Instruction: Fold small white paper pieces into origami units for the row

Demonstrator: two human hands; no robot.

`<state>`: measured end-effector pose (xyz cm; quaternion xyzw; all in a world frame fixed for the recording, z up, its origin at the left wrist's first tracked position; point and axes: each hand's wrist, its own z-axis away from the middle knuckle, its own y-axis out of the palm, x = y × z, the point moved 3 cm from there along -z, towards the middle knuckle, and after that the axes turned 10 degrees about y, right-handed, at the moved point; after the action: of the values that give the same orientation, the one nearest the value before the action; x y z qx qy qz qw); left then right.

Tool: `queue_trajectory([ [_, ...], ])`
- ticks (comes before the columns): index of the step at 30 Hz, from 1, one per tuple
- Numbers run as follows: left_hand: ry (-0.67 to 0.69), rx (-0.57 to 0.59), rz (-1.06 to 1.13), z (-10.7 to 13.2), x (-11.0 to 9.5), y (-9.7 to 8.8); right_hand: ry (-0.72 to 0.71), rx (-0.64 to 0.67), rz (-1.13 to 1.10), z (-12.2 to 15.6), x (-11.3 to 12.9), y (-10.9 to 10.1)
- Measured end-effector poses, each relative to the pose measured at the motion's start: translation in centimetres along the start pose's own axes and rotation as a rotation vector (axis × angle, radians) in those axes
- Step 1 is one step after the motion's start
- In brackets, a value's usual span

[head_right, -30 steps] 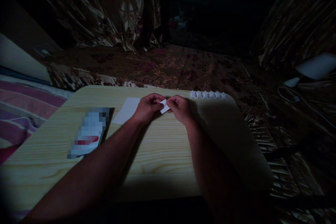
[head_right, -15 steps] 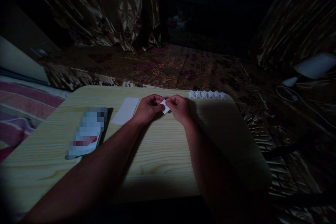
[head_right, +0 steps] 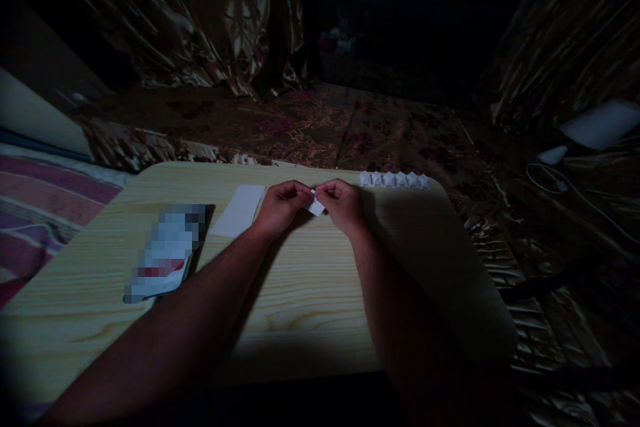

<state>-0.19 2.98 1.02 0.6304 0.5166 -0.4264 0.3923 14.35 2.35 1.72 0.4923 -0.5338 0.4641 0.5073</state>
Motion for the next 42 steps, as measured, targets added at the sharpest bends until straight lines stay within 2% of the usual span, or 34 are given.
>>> queue_trajectory([
  [17,-0.037,-0.005,-0.007,0.03,-0.14,-0.04,0.005,-0.003,0.028,0.1,0.09,-0.02],
  [33,-0.004,-0.01,-0.029,0.01,-0.26,0.01,-0.007,0.017,0.054,0.17,-0.28,0.24],
  [42,0.013,-0.12,0.001,-0.22,-0.23,-0.29,0.133,0.06,0.001,0.5,-0.06,0.35],
])
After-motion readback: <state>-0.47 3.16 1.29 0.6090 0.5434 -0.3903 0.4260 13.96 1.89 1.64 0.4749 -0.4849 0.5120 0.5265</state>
